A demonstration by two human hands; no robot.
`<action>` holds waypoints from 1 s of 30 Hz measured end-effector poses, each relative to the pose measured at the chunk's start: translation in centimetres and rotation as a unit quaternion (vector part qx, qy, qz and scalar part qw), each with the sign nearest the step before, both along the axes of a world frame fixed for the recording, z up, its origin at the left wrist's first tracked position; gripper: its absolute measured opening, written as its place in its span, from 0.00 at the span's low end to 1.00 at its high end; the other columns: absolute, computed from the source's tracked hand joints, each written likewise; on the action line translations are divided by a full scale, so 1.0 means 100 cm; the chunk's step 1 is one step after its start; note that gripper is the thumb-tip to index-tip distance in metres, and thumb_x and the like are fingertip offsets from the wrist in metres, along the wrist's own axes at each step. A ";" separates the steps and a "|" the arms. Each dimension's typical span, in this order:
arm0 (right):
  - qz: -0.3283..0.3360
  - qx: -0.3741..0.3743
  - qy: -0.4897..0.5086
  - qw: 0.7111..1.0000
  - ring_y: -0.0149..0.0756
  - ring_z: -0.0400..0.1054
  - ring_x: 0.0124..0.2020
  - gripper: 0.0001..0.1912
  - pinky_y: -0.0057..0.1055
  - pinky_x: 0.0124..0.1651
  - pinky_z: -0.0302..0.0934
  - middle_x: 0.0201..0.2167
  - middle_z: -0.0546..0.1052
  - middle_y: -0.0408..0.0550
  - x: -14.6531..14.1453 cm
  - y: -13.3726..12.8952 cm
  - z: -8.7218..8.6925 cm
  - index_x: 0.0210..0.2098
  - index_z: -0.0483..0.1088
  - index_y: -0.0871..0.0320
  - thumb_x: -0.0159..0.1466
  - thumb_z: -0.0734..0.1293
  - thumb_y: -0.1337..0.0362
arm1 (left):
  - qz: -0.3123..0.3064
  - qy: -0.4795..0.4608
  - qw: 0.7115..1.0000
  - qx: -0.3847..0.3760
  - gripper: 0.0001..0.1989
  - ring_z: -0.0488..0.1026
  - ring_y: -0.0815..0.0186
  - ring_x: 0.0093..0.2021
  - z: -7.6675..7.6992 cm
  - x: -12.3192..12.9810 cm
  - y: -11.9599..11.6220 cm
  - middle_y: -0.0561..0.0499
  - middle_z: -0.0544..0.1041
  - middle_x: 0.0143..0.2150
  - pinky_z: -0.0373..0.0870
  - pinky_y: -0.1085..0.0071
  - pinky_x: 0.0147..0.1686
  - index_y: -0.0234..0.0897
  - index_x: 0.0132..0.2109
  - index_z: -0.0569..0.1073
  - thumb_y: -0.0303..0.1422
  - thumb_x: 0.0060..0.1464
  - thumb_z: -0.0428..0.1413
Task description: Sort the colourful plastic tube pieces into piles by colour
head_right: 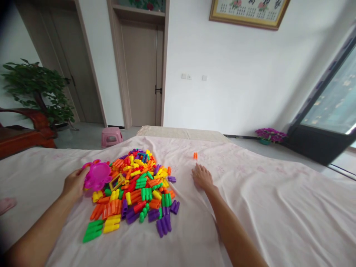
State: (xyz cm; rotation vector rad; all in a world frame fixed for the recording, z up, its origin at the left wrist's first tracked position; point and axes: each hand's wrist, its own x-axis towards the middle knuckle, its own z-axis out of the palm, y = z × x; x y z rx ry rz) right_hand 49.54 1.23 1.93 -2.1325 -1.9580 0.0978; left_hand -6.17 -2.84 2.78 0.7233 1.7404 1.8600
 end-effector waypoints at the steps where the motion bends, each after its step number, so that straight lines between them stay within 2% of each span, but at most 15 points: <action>1: -0.012 -0.017 -0.032 0.999 0.47 0.45 0.73 0.32 0.50 0.71 0.42 0.73 0.52 0.53 0.002 0.002 -0.007 0.72 0.50 0.57 0.73 0.50 0.50 | 0.005 0.003 1.000 0.001 0.24 0.66 0.71 0.22 -0.005 -0.005 0.002 0.56 0.71 0.25 0.66 0.75 0.21 0.31 0.42 0.76 0.42 0.39 0.63; 3: -0.018 -0.038 -0.073 0.996 0.47 0.38 0.74 0.34 0.50 0.72 0.36 0.74 0.48 0.52 0.006 0.006 -0.019 0.73 0.48 0.57 0.73 0.49 0.48 | 0.007 -0.008 1.000 0.005 0.28 0.69 0.71 0.24 -0.012 -0.013 0.004 0.55 0.74 0.29 0.68 0.75 0.23 0.30 0.48 0.76 0.39 0.38 0.64; 6: -0.011 -0.052 -0.091 0.994 0.45 0.35 0.75 0.35 0.49 0.72 0.34 0.75 0.44 0.49 0.015 0.017 -0.024 0.74 0.44 0.55 0.73 0.47 0.48 | 0.013 -0.042 0.999 0.008 0.32 0.71 0.69 0.25 -0.013 -0.019 0.004 0.54 0.76 0.30 0.70 0.72 0.25 0.32 0.53 0.76 0.35 0.38 0.65; 12: -0.026 -0.075 -0.090 0.993 0.42 0.34 0.75 0.35 0.47 0.73 0.33 0.75 0.43 0.45 0.042 0.046 -0.019 0.74 0.42 0.55 0.72 0.44 0.47 | 0.030 -0.138 0.988 0.068 0.29 0.73 0.71 0.27 -0.012 -0.027 0.000 0.55 0.79 0.33 0.72 0.75 0.27 0.35 0.50 0.78 0.29 0.34 0.66; 17: -0.056 -0.079 -0.098 0.990 0.42 0.34 0.75 0.35 0.48 0.72 0.33 0.75 0.45 0.48 0.056 0.064 -0.019 0.74 0.43 0.55 0.72 0.43 0.47 | 0.035 -0.119 0.989 0.085 0.28 0.71 0.73 0.24 -0.016 -0.030 -0.005 0.56 0.78 0.31 0.70 0.78 0.22 0.35 0.48 0.78 0.29 0.35 0.66; 22: -0.038 -0.063 -0.110 0.991 0.41 0.40 0.74 0.33 0.46 0.72 0.37 0.74 0.50 0.49 0.069 0.065 -0.017 0.72 0.49 0.55 0.73 0.43 0.50 | 0.043 -0.096 0.990 0.096 0.31 0.69 0.74 0.22 -0.022 -0.036 -0.004 0.56 0.77 0.31 0.69 0.77 0.20 0.36 0.49 0.77 0.30 0.32 0.69; 25: -0.073 -0.058 -0.105 0.990 0.42 0.43 0.73 0.33 0.47 0.71 0.39 0.74 0.51 0.49 0.096 0.059 -0.021 0.72 0.50 0.53 0.73 0.44 0.49 | 0.070 -0.099 0.988 0.099 0.32 0.69 0.74 0.23 -0.022 -0.037 -0.002 0.56 0.76 0.32 0.69 0.78 0.20 0.38 0.51 0.78 0.30 0.32 0.68; 28: -0.140 -0.055 -0.090 0.985 0.44 0.40 0.74 0.35 0.50 0.72 0.37 0.74 0.49 0.47 0.141 0.052 -0.028 0.72 0.49 0.52 0.71 0.44 0.45 | 0.098 -0.100 0.986 0.089 0.34 0.70 0.72 0.23 -0.018 -0.037 -0.001 0.56 0.75 0.31 0.67 0.78 0.19 0.41 0.53 0.77 0.29 0.32 0.67; 30: -0.179 -0.056 -0.082 0.979 0.44 0.39 0.74 0.37 0.49 0.72 0.35 0.74 0.48 0.46 0.175 0.048 -0.033 0.73 0.49 0.52 0.70 0.45 0.44 | 0.092 -0.104 0.987 0.083 0.34 0.70 0.72 0.22 -0.016 -0.036 -0.002 0.55 0.75 0.31 0.66 0.78 0.18 0.42 0.53 0.77 0.29 0.32 0.67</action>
